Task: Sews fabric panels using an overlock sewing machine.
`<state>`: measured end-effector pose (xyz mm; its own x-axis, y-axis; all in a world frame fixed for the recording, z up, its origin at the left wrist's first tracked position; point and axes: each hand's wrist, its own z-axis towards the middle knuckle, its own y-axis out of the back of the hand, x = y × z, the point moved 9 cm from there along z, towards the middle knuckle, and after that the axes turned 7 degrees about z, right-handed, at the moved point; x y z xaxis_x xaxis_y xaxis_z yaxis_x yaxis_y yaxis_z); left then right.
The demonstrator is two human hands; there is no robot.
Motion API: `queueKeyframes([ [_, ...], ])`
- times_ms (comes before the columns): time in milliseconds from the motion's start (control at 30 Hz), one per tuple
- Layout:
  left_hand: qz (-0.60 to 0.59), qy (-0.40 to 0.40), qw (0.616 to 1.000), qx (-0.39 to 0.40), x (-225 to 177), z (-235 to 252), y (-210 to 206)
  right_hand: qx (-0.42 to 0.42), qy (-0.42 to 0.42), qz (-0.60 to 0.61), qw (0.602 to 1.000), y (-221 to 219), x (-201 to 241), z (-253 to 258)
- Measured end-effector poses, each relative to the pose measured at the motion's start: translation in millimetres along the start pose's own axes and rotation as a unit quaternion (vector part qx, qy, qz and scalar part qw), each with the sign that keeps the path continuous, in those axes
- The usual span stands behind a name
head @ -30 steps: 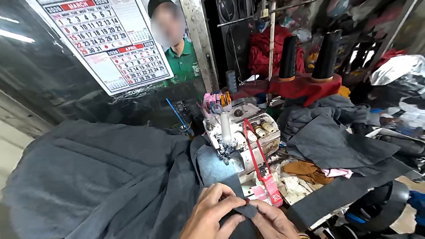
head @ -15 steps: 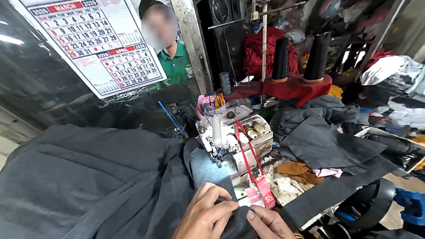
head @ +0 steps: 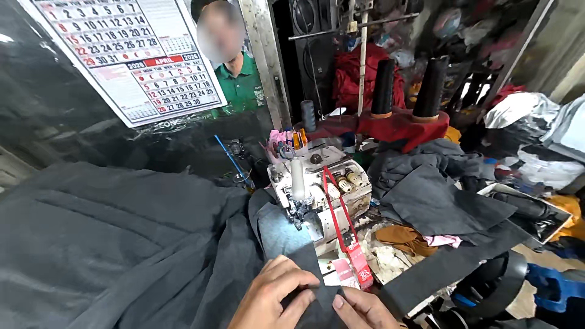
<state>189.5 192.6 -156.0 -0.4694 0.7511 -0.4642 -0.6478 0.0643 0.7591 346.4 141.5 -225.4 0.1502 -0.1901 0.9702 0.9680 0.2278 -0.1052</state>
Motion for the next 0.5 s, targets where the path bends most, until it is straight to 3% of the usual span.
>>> queueKeyframes([
  [167,-0.02,0.028,0.998,0.061,-6.4,-5.0,-5.2,-0.01,0.034,-0.008,0.999,-3.9,8.6,8.3],
  [333,-0.067,0.04,0.997,0.02,-1.3,-2.7,-1.5,0.012,0.1,-0.088,0.991,-7.7,19.6,12.9],
  [500,-0.08,0.059,0.995,0.015,0.5,3.5,1.9,0.054,0.081,-0.185,0.978,-15.6,15.0,12.1],
])
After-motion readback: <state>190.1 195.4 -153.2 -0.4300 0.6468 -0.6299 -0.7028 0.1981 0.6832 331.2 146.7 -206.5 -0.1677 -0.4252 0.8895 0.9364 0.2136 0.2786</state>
